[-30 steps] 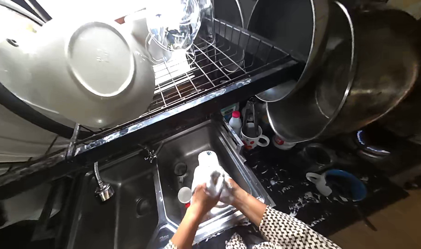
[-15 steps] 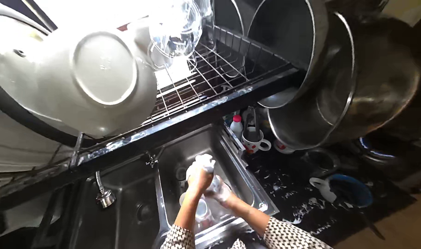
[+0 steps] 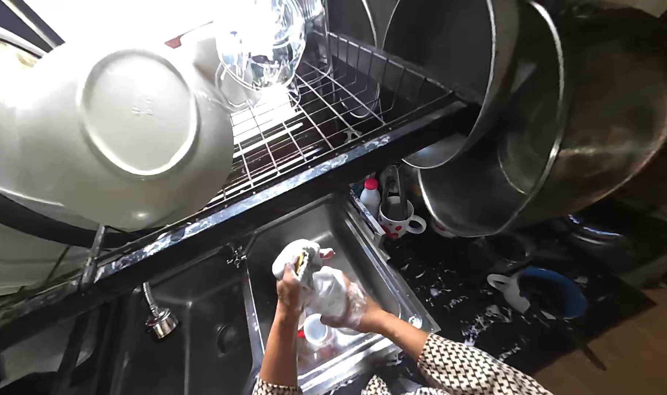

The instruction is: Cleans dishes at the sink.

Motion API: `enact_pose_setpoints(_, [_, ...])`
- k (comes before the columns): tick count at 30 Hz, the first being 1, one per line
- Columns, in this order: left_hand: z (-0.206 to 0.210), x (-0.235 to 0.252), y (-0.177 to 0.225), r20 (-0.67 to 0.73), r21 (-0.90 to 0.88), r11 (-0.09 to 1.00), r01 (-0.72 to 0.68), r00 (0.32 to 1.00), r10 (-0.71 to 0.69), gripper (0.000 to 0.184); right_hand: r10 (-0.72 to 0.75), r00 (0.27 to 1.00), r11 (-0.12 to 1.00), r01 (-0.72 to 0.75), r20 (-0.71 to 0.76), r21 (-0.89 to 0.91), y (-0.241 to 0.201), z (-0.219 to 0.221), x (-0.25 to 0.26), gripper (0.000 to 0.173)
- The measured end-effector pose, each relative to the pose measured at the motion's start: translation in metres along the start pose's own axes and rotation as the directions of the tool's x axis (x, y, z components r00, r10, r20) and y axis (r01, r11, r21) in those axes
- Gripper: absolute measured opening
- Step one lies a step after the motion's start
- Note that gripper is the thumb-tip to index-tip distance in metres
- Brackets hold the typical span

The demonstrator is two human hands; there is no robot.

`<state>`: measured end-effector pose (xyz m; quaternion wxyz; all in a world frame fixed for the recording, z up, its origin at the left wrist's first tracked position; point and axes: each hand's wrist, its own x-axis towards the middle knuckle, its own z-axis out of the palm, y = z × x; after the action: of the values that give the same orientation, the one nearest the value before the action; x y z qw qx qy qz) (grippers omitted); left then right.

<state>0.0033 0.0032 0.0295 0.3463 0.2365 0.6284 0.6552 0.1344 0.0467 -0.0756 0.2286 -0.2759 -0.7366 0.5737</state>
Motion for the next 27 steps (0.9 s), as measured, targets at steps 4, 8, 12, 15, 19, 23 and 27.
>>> enact_pose_setpoints(4, [-0.011,-0.007,-0.026,0.072,0.380,0.889,-0.255,0.967,0.246,0.029,-0.080,0.997,0.988,0.078,-0.011,-0.132,-0.001,-0.002,-0.005,0.099])
enact_pose_setpoints(8, [-0.027,-0.028,-0.036,0.265,0.645,0.574,-0.505,0.852,0.452,0.031,-0.081,0.989,0.990,0.066,-0.122,-0.122,-0.003,-0.016,-0.007,0.092])
enact_pose_setpoints(12, [-0.038,-0.036,-0.016,0.473,0.706,0.494,-0.508,0.857,0.207,0.023,-0.334,0.939,0.911,0.298,-0.085,-0.286,0.023,-0.025,-0.007,0.078])
enact_pose_setpoints(15, [-0.036,-0.032,0.011,0.602,0.736,0.442,-0.512,0.794,-0.084,0.026,-0.329,0.943,0.868,0.319,0.040,-0.380,0.020,-0.031,-0.011,0.074])
enact_pose_setpoints(19, [-0.069,-0.002,-0.033,0.703,0.565,0.726,-0.392,0.689,-0.175,0.039,-0.305,0.945,0.852,0.325,0.115,-0.410,0.018,-0.029,-0.015,0.070])
enact_pose_setpoints(23, [-0.044,-0.012,-0.027,0.610,0.686,0.688,-0.238,0.704,-0.365,0.053,-0.279,0.946,0.840,0.325,0.168,-0.434,0.008,-0.025,-0.019,0.067])
enact_pose_setpoints(27, [-0.017,-0.022,-0.004,0.504,0.804,0.579,-0.136,0.673,-0.542,0.036,-0.287,0.932,0.784,0.361,0.221,-0.504,0.005,-0.018,-0.015,0.063])
